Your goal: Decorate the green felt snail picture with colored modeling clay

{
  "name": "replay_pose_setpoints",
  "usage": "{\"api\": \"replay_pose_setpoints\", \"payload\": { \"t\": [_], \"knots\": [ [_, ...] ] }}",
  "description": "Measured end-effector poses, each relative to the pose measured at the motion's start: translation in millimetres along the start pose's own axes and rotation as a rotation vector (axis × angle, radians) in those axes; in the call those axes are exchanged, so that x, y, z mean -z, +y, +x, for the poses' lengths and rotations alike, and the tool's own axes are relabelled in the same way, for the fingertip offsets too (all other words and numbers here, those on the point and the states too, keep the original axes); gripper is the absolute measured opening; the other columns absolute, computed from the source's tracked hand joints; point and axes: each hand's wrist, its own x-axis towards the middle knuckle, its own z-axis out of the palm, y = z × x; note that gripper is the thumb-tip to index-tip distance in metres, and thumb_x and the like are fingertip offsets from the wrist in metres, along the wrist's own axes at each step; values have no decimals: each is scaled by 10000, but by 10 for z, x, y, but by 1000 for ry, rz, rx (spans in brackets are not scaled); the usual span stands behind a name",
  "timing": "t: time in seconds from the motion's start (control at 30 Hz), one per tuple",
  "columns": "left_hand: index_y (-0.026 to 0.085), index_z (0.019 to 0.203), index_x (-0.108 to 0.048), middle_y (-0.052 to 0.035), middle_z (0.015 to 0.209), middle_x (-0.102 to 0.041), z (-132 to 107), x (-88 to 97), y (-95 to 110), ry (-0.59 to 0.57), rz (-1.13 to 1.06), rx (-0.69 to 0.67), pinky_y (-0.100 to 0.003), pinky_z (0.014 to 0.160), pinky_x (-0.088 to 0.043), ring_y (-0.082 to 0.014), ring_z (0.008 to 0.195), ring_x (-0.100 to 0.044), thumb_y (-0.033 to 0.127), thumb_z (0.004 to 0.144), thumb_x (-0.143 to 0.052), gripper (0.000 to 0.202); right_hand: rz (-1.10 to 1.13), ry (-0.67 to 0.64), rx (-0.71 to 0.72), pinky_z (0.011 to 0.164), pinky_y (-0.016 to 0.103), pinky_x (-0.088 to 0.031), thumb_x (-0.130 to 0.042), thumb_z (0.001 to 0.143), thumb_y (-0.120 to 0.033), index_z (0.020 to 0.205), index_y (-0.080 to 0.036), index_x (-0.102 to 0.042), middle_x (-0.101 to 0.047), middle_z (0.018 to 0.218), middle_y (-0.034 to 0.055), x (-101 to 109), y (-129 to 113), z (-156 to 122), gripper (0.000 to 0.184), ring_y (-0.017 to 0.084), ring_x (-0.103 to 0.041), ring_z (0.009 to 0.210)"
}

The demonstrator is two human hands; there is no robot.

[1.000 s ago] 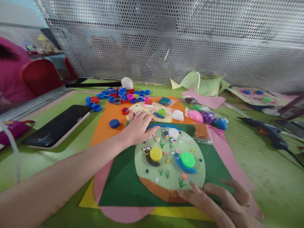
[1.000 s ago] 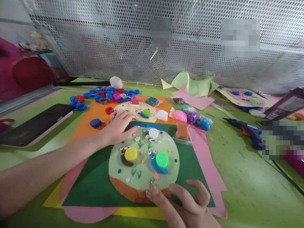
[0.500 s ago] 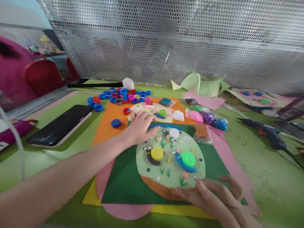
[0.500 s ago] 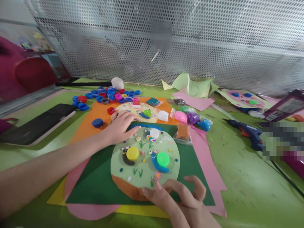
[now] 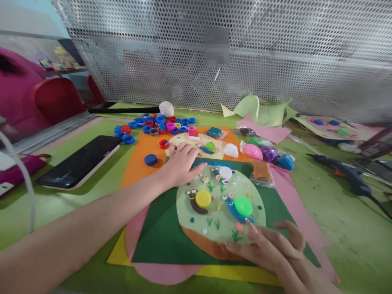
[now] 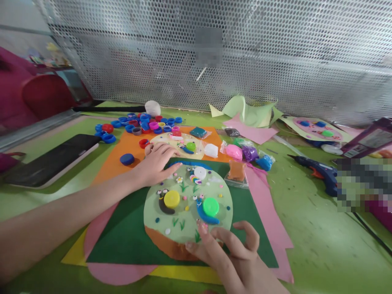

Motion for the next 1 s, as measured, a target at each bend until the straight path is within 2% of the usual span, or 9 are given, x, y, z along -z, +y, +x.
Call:
{"api": "replay_pose_setpoints", "payload": {
  "t": [0.07,0.13,0.27,0.37,0.5,0.63,0.83,1.0],
  "knots": [
    [162,993,-525,-106,1069,-534,16,13,-10,12,16,14,-483,919,-295,-293,1060,-414,393,870,-431,278,43,-2,37,758,297,-519,-384,904,-404,1436,-171,-110,-668,1058,67,74,75,96,643,214,-613,944],
    [152,1006,-525,-122,1103,-519,31,24,-30,28,34,38,-487,927,-292,-302,1078,-403,382,869,-438,282,70,-21,84,773,318,-508,-390,900,-370,1435,-183,-106,-665,1072,66,157,146,206,634,220,-604,951],
    [137,1011,-524,-139,1117,-508,41,29,-68,49,60,71,-492,928,-299,-311,1080,-401,368,870,-436,285,-1,-100,124,720,329,-515,-414,886,-328,1369,-216,-303,-662,1071,75,261,190,375,509,220,-610,925],
    [148,1015,-523,-130,1108,-512,39,22,-82,51,68,67,-492,923,-310,-308,1075,-403,380,869,-437,287,-35,-140,137,734,339,-511,-404,892,-371,1310,-204,-390,-668,1030,78,253,162,420,450,215,-611,925],
    [152,1009,-525,-127,1106,-511,44,15,-93,47,76,53,-486,922,-318,-304,1074,-403,388,873,-431,288,-5,-199,160,800,371,-488,-414,882,-430,1324,-149,-366,-671,987,93,203,150,480,526,221,-600,946],
    [143,1023,-526,-140,1110,-504,45,17,-97,43,85,44,-490,921,-320,-312,1082,-398,393,879,-416,309,11,-253,208,828,382,-481,-427,878,-382,1314,-130,-378,-676,974,89,167,157,556,505,220,-603,954],
    [125,1028,-533,-151,1124,-504,39,13,-85,34,96,50,-492,932,-310,-319,1090,-397,389,883,-420,321,15,-230,203,860,388,-475,-383,896,-286,1279,-170,-424,-683,995,62,102,178,527,402,207,-614,967],
    [135,1025,-531,-142,1125,-505,37,14,-86,27,84,51,-492,933,-310,-315,1083,-393,403,888,-402,328,101,-203,184,829,347,-498,-414,890,-359,1358,-187,-329,-679,1029,80,151,264,539,506,212,-616,979]
  ]
}}
